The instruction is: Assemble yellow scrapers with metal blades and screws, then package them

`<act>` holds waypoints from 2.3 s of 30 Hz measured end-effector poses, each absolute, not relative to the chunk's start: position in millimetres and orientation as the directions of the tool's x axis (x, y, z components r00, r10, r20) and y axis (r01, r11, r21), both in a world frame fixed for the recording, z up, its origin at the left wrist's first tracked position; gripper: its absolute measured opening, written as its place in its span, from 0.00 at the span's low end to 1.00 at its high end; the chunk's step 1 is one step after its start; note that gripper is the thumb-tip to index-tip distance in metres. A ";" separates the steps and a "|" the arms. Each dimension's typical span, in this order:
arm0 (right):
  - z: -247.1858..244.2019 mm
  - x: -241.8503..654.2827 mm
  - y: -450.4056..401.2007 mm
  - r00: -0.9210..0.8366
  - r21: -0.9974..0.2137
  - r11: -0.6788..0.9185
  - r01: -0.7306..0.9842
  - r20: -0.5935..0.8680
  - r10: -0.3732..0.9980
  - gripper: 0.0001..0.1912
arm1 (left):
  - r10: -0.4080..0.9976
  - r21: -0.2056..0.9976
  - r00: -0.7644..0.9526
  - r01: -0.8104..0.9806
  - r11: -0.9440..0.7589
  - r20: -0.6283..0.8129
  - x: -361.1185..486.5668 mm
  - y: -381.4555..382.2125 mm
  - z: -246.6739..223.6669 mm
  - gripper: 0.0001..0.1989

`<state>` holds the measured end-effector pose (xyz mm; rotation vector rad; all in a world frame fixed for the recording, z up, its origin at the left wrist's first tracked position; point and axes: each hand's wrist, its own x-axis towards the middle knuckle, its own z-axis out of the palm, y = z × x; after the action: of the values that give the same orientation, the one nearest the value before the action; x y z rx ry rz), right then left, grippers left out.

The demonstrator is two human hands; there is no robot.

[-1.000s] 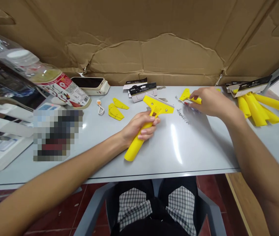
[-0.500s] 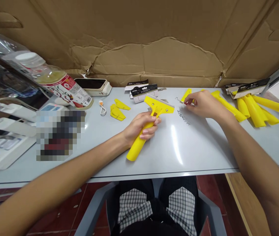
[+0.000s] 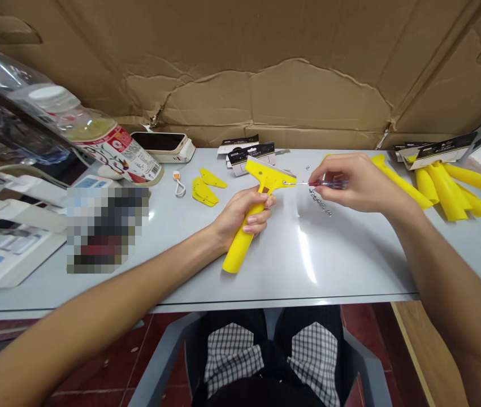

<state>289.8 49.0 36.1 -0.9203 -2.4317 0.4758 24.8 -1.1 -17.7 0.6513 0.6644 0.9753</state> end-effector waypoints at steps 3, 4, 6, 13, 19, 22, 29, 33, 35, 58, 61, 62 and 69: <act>37.0 290.4 49.3 -0.642 -0.465 0.711 0.527 0.329 0.692 0.07 | 0.891 0.752 0.403 -0.515 0.411 -0.211 24.7 -1.5 -17.5 0.11; 37.4 290.6 49.2 -0.639 -0.463 0.711 0.530 0.333 0.693 0.07 | 0.891 0.752 0.402 -0.515 0.411 -0.211 24.6 -1.5 -17.5 0.11; 38.2 290.9 48.7 -0.636 -0.462 0.709 0.532 0.335 0.695 0.07 | 0.891 0.751 0.402 -0.516 0.412 -0.213 24.4 -1.5 -17.6 0.11; 40.6 289.3 46.2 -0.634 -0.442 0.702 0.558 0.320 0.705 0.07 | 0.894 0.755 0.390 -0.511 0.410 -0.222 25.1 -1.7 -18.0 0.10; 41.3 290.5 45.9 -0.633 -0.431 0.701 0.568 0.315 0.707 0.07 | 0.903 0.772 0.369 -0.500 0.394 -0.222 25.7 -1.6 -19.3 0.11; 41.6 290.6 45.5 -0.637 -0.413 0.708 0.572 0.320 0.702 0.07 | 0.909 0.794 0.356 -0.478 0.376 -0.216 26.4 -2.3 -19.4 0.11; 41.9 289.7 44.1 -0.640 -0.384 0.714 0.585 0.322 0.698 0.09 | 0.921 0.831 0.319 -0.432 0.351 -0.223 28.9 -3.7 -17.6 0.10; 42.2 289.7 43.8 -0.637 -0.383 0.709 0.592 0.316 0.703 0.09 | 0.921 0.832 0.317 -0.429 0.352 -0.227 28.8 -3.3 -18.2 0.10; 42.7 289.7 43.4 -0.631 -0.383 0.700 0.602 0.309 0.712 0.09 | 0.921 0.833 0.318 -0.428 0.350 -0.224 28.4 -3.0 -18.9 0.10; 50.6 276.0 22.7 -0.568 -0.377 0.668 0.642 0.351 0.744 0.11 | 0.936 0.908 0.251 -0.279 0.313 -0.246 33.2 -5.7 -19.0 0.09; 51.6 273.4 19.4 -0.558 -0.386 0.670 0.634 0.372 0.742 0.08 | 0.937 0.902 0.247 -0.295 0.315 -0.247 33.8 -6.0 -18.4 0.09; 52.0 273.2 18.4 -0.557 -0.394 0.672 0.627 0.377 0.740 0.07 | 0.937 0.898 0.246 -0.304 0.318 -0.248 33.9 -6.0 -18.4 0.09; 49.1 277.8 20.4 -0.513 -0.504 0.643 0.577 0.389 0.765 0.11 | 0.937 0.866 0.230 -0.373 0.334 -0.262 31.7 -3.1 -21.3 0.09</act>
<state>277.8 20.4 49.1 -1.0409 -2.2713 0.4171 31.7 -3.1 -21.3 0.7618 0.9148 1.0325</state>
